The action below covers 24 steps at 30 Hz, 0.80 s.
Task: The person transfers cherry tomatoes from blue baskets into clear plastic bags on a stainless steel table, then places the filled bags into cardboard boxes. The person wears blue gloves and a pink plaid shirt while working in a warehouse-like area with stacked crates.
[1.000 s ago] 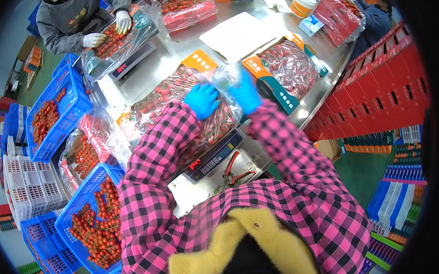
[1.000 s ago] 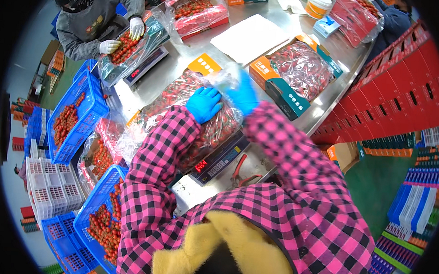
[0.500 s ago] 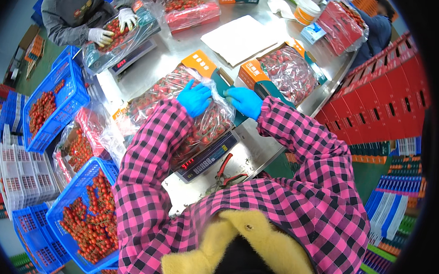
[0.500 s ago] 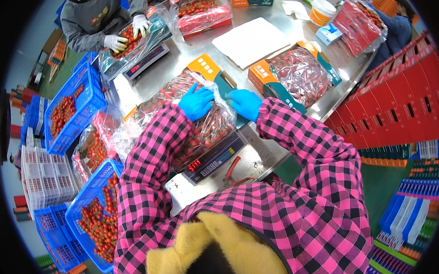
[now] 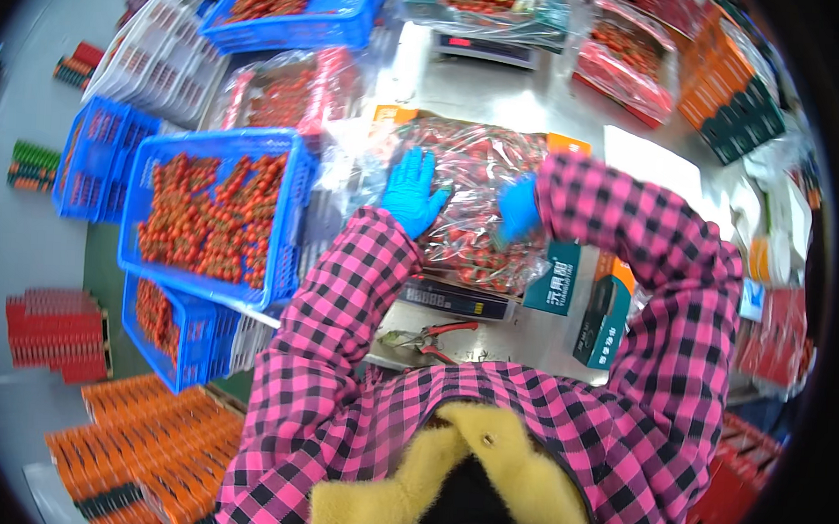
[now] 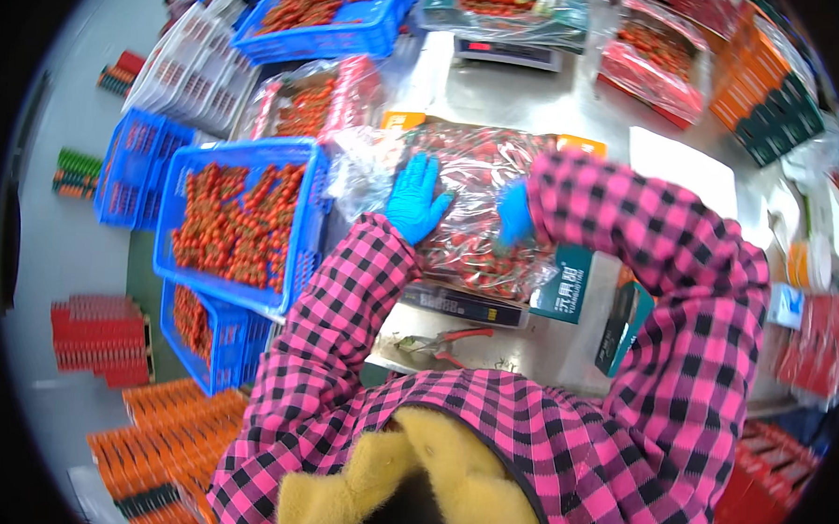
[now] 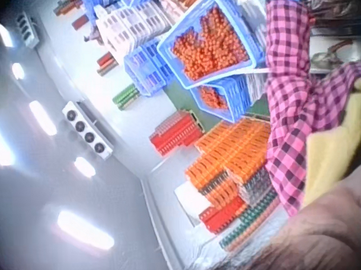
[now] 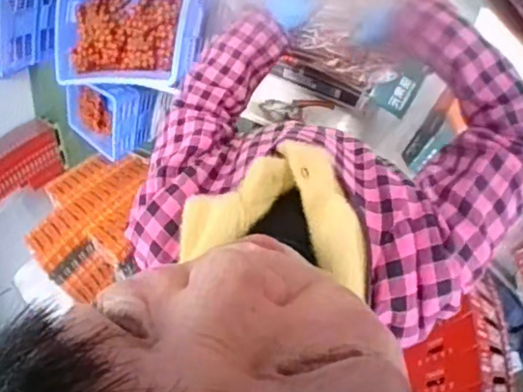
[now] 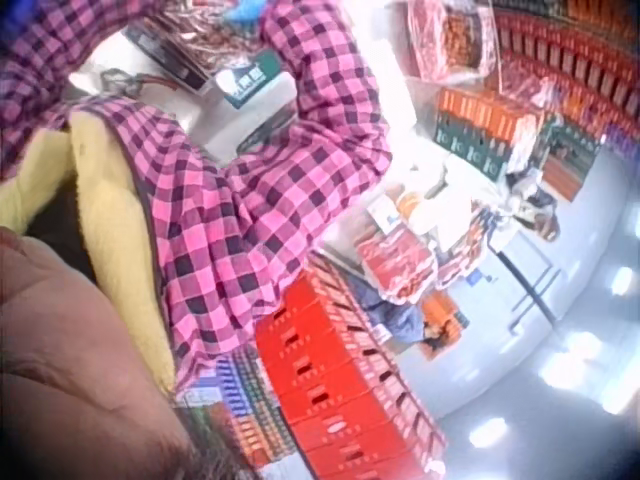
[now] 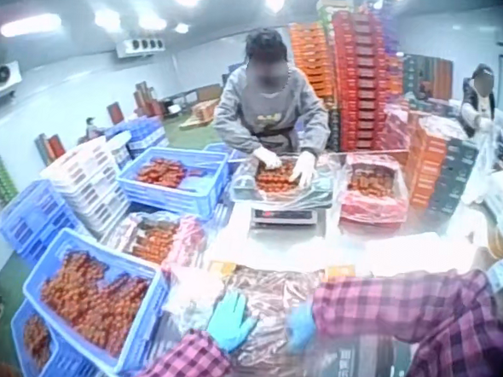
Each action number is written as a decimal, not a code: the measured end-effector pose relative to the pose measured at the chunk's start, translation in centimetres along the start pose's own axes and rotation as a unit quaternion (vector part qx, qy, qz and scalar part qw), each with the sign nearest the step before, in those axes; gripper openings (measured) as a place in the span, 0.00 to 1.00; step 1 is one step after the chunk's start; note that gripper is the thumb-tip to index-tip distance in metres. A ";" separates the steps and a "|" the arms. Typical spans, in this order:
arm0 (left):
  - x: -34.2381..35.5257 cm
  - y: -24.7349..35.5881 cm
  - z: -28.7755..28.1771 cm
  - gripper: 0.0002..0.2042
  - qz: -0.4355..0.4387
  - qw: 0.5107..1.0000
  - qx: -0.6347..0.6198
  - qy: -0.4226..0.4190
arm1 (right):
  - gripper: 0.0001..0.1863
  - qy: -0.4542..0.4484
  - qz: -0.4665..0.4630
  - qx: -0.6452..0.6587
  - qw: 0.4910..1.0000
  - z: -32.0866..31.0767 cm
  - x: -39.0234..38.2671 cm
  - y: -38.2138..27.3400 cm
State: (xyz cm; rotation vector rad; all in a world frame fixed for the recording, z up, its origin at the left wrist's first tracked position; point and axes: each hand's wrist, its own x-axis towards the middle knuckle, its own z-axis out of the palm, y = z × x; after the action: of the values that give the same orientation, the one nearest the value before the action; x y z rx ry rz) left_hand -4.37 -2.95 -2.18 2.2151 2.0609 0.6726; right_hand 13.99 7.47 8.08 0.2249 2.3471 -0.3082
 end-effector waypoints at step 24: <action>-1.1 -7.5 -5.2 0.35 -0.229 0.959 -0.141 -0.090 | 0.18 0.359 -0.015 -0.169 0.918 0.3 11.8 -5.4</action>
State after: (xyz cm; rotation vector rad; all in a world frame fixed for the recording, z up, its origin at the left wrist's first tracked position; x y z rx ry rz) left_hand -13.21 -4.47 -0.19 1.5113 2.1148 0.6383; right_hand 4.46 3.10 0.41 0.1446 3.0771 0.2182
